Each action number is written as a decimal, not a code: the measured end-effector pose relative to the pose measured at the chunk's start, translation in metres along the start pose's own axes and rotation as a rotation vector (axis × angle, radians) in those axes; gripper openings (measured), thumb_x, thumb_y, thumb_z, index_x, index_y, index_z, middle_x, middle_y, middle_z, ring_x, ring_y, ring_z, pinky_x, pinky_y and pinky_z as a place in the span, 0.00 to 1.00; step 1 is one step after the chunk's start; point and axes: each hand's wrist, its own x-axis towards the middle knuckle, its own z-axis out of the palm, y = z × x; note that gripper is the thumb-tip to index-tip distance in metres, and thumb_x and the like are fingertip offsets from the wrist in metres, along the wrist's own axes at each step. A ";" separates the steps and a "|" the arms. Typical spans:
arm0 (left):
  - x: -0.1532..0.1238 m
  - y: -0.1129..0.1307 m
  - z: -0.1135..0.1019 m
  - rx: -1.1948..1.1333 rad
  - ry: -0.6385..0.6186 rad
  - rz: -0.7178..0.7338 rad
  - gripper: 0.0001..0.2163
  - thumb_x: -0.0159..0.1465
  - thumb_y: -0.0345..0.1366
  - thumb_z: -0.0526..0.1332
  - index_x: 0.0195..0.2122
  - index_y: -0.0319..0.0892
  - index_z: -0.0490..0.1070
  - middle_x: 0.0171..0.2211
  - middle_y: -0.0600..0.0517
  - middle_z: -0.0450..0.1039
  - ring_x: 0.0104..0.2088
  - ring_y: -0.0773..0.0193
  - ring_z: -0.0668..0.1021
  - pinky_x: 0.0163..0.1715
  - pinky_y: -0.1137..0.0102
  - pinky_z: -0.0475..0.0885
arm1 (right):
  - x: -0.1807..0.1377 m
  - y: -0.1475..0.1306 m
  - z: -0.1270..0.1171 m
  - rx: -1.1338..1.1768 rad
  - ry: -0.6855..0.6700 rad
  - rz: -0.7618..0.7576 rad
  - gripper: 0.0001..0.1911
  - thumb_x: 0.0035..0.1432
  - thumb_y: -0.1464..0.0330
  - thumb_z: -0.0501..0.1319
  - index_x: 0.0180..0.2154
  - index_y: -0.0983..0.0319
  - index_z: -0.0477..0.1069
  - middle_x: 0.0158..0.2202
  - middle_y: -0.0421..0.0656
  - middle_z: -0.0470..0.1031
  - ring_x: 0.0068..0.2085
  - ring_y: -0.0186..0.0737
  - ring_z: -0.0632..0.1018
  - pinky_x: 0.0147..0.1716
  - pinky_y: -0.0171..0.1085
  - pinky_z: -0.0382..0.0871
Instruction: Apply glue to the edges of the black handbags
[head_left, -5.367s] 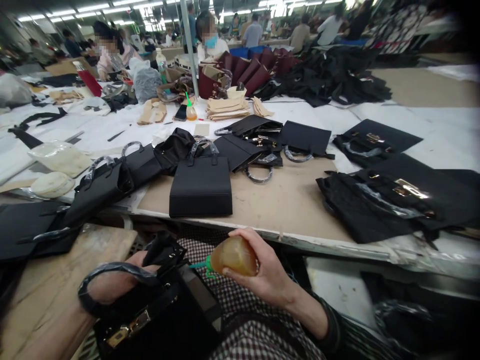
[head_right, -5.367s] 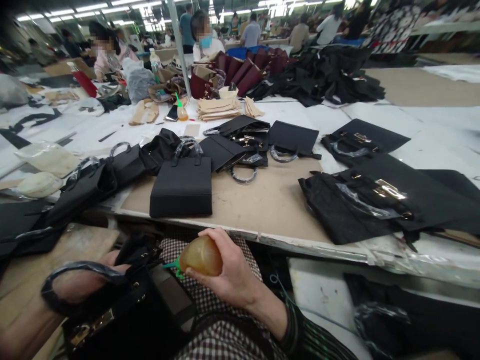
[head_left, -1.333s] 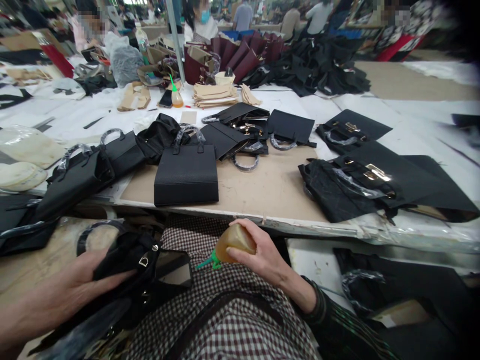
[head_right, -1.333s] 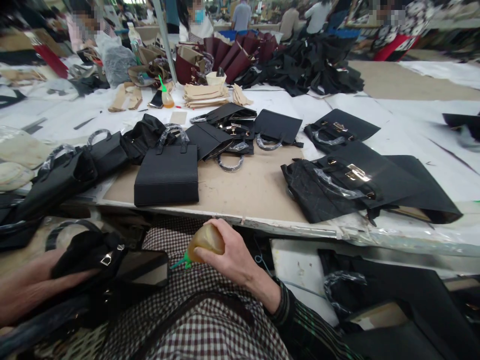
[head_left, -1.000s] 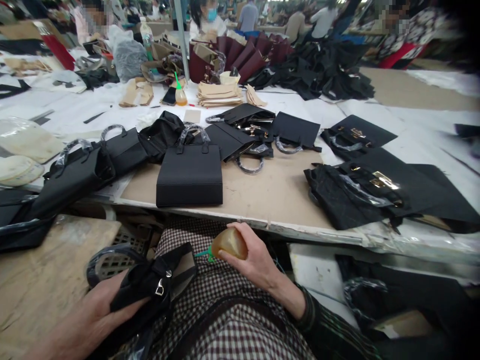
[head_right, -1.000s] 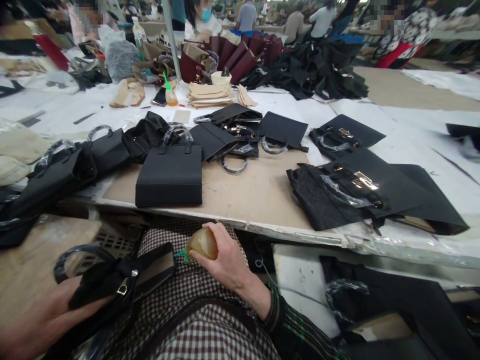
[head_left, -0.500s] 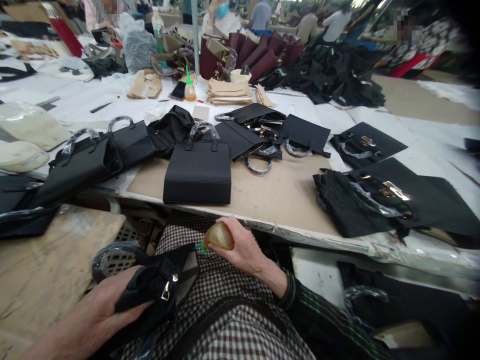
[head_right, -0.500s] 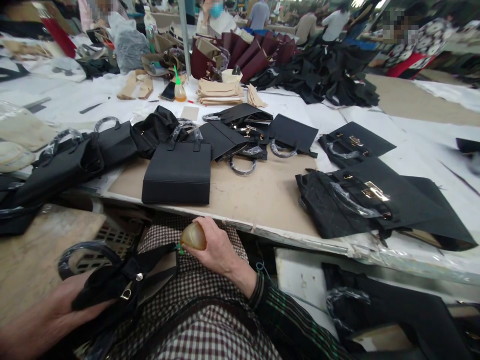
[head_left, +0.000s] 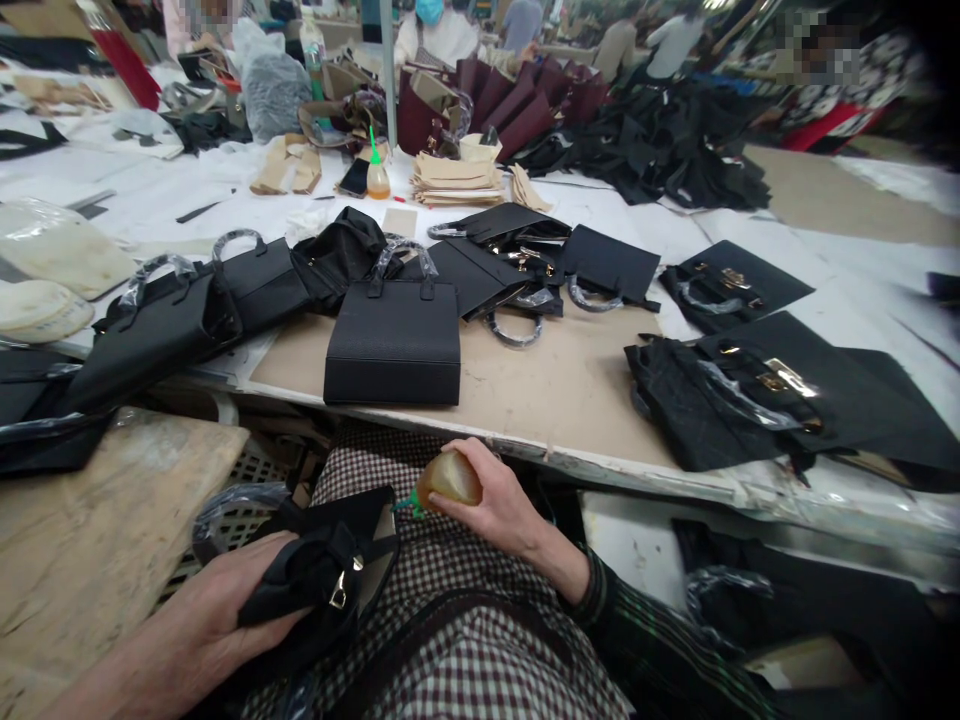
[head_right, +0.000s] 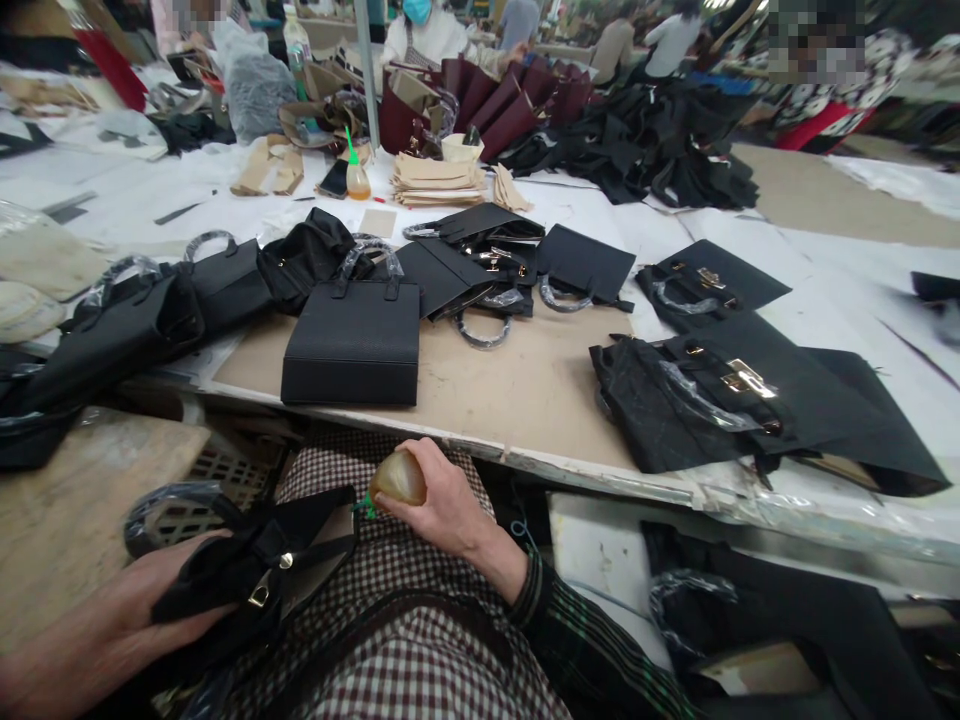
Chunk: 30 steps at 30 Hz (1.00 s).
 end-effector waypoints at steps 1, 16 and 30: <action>-0.001 0.000 0.000 0.000 0.001 -0.003 0.13 0.73 0.48 0.54 0.42 0.49 0.75 0.46 0.50 0.79 0.51 0.53 0.80 0.52 0.64 0.77 | -0.001 0.002 0.001 0.001 0.017 -0.003 0.27 0.59 0.61 0.73 0.55 0.58 0.66 0.50 0.46 0.74 0.50 0.48 0.77 0.51 0.46 0.72; -0.012 -0.012 0.018 0.038 0.153 0.146 0.07 0.68 0.45 0.61 0.40 0.53 0.78 0.40 0.54 0.83 0.38 0.58 0.83 0.39 0.75 0.79 | -0.013 -0.007 -0.009 0.082 0.073 0.201 0.21 0.56 0.62 0.72 0.49 0.58 0.71 0.46 0.44 0.78 0.44 0.48 0.79 0.47 0.48 0.73; -0.009 0.001 0.026 0.082 0.007 0.126 0.06 0.69 0.37 0.60 0.42 0.50 0.76 0.41 0.51 0.80 0.43 0.58 0.81 0.48 0.73 0.76 | -0.014 -0.013 -0.004 0.063 -0.081 0.260 0.20 0.56 0.65 0.72 0.49 0.60 0.72 0.44 0.44 0.79 0.43 0.47 0.78 0.46 0.46 0.72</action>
